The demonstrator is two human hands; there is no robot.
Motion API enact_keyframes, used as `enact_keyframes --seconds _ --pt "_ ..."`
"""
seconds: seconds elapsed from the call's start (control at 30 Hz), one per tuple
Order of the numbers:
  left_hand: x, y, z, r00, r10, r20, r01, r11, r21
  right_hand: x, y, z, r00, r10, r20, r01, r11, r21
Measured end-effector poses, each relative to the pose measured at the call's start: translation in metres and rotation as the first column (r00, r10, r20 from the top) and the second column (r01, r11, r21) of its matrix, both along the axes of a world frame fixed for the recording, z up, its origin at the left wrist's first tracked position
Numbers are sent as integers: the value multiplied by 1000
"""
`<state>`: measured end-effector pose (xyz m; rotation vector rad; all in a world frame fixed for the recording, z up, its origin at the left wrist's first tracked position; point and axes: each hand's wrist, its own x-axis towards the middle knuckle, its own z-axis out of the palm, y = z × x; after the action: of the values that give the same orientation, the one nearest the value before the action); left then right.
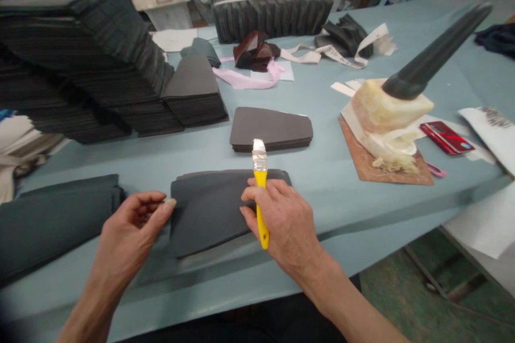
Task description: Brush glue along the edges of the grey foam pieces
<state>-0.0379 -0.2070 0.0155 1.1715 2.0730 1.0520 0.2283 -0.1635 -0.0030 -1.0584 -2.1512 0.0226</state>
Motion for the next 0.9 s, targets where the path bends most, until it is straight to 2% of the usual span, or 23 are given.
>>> enact_keyframes --seconds 0.07,0.13,0.2,0.27,0.33,0.4,0.53,0.67,0.9 --pt "-1 0 5 989 -20 -148 29 998 61 -1 0 0 1000 0 5 0 1000 -5" --pt "0 0 9 935 -107 -339 166 975 149 -1 0 1 1000 -3 8 3 1000 -12" --pt "3 0 10 811 -238 -534 403 890 215 -1 0 2 1000 -2 8 2 1000 -17" --pt "7 2 9 644 -374 -667 626 759 178 -1 -1 2 1000 0 9 0 1000 -17" --pt "10 6 6 508 -454 -731 739 666 100 -1 -1 2 1000 -2 7 2 1000 -16" --pt "12 11 4 459 -470 -754 760 647 59 -1 -1 2 1000 -10 3 10 1000 -20" --pt "11 17 6 473 -451 -757 731 680 51 -1 -1 1 1000 -9 13 9 999 -36" --pt "16 16 11 447 -441 -778 736 676 39 -1 -1 2 1000 -8 15 8 999 -45" --pt "26 18 13 367 -470 -803 775 632 -17 1 0 5 1000 0 31 1 999 -52"
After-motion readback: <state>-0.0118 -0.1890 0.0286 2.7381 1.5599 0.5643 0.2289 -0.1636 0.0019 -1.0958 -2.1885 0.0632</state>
